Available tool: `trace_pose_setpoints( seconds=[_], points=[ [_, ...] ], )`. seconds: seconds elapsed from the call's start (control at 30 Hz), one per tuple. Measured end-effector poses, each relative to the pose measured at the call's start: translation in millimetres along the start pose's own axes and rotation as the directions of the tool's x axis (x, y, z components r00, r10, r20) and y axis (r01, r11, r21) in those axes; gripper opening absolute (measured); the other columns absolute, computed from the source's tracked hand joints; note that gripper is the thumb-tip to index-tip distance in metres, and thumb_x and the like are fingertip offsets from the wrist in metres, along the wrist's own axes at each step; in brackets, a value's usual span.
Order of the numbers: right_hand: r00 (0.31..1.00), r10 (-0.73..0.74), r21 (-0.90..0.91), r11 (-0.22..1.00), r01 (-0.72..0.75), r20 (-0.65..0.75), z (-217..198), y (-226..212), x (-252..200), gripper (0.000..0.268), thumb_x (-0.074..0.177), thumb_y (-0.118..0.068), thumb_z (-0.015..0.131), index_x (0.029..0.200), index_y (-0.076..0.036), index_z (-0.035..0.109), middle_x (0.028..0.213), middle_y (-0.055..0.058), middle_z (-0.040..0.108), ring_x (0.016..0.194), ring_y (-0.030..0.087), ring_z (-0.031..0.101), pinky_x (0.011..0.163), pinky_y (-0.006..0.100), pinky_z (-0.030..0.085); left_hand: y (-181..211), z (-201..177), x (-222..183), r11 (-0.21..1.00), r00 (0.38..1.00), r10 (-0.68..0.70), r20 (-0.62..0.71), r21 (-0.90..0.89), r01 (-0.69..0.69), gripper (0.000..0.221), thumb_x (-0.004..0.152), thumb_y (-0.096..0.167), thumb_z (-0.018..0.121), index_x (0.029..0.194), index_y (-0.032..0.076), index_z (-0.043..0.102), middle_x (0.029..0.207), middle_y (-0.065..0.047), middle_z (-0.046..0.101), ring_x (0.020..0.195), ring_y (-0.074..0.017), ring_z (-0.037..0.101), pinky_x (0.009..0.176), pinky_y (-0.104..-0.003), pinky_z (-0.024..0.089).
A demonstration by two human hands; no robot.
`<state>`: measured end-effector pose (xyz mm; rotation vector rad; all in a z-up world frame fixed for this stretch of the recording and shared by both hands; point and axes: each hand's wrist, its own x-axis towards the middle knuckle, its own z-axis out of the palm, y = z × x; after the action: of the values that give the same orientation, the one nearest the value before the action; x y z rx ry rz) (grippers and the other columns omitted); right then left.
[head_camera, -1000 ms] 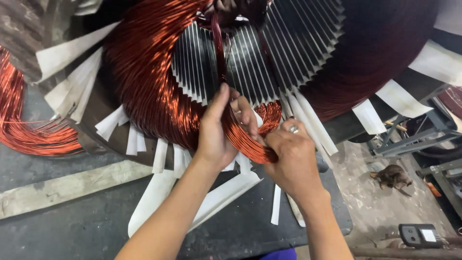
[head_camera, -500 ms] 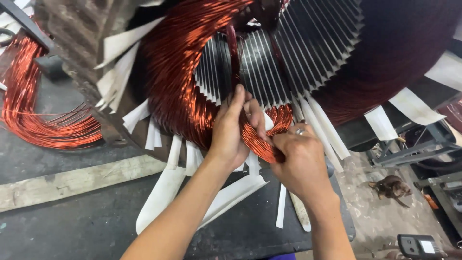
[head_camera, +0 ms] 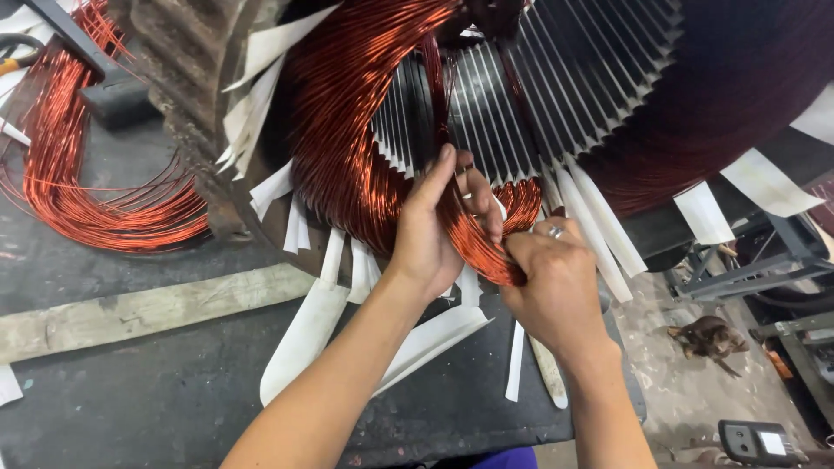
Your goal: Inserting copper phase windings into the slots of an electric motor stator
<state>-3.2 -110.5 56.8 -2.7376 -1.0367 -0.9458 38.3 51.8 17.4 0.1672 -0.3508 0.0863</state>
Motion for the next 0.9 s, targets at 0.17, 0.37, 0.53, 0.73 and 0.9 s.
trace_pose_setpoints(
  seconds=[0.17, 0.37, 0.53, 0.73, 0.9],
  points=[
    [1.000, -0.010, -0.023, 1.000, 0.010, 0.011, 0, -2, 9, 0.015, 0.074, -0.014, 0.078, 0.071, -0.017, 0.063, 0.062, 0.003, 0.063, 0.078, 0.028, 0.073, 0.084, 0.041, 0.058, 10, 13, -9, 0.999, 1.000, 0.020, -0.024, 0.031, -0.019, 0.043, 0.112, 0.036, 0.062, 0.135, 0.003, 0.046, 0.072, -0.009, 0.056, 0.051, -0.0284, 0.066, 0.042, -0.042, 0.060],
    [0.996, -0.048, -0.004, 0.999, 0.048, 0.070, -6, 1, 2, 0.014, 0.067, -0.008, 0.076, 0.075, -0.013, 0.066, 0.067, 0.007, 0.069, 0.082, 0.033, 0.074, 0.086, 0.044, 0.058, 14, 14, -18, 0.994, 1.000, 0.013, -0.002, 0.109, -0.012, 0.041, 0.118, 0.041, 0.048, 0.133, 0.002, 0.046, 0.068, -0.003, 0.052, 0.048, -0.0266, 0.066, 0.043, -0.043, 0.061],
    [0.997, -0.050, -0.010, 0.999, 0.051, 0.051, -2, 3, -2, 0.012, 0.071, -0.009, 0.076, 0.075, -0.013, 0.065, 0.068, 0.007, 0.068, 0.084, 0.033, 0.074, 0.086, 0.043, 0.058, 15, 13, -17, 0.996, 0.999, 0.018, 0.043, 0.091, -0.022, 0.043, 0.118, 0.044, 0.048, 0.130, 0.003, 0.048, 0.069, -0.003, 0.053, 0.050, -0.0258, 0.068, 0.046, -0.042, 0.062],
    [0.998, -0.020, -0.034, 0.999, 0.022, 0.063, -2, 0, 3, 0.016, 0.077, -0.011, 0.076, 0.070, -0.014, 0.062, 0.062, 0.006, 0.065, 0.079, 0.032, 0.073, 0.085, 0.040, 0.058, 10, 10, -13, 0.999, 0.998, 0.041, 0.043, -0.027, -0.040, 0.041, 0.117, 0.038, 0.055, 0.136, 0.003, 0.048, 0.070, -0.009, 0.051, 0.050, -0.0304, 0.066, 0.045, -0.044, 0.060],
    [0.992, -0.008, -0.021, 1.000, 0.011, 0.130, -5, 0, 18, 0.015, 0.067, -0.016, 0.076, 0.067, -0.016, 0.062, 0.059, 0.006, 0.061, 0.075, 0.034, 0.068, 0.079, 0.043, 0.057, 17, 13, -12, 0.996, 0.997, 0.069, 0.026, 0.063, -0.071, 0.059, 0.115, 0.032, 0.055, 0.152, -0.008, 0.033, 0.076, -0.006, 0.051, 0.056, -0.0248, 0.067, 0.046, -0.040, 0.061]
  ],
)
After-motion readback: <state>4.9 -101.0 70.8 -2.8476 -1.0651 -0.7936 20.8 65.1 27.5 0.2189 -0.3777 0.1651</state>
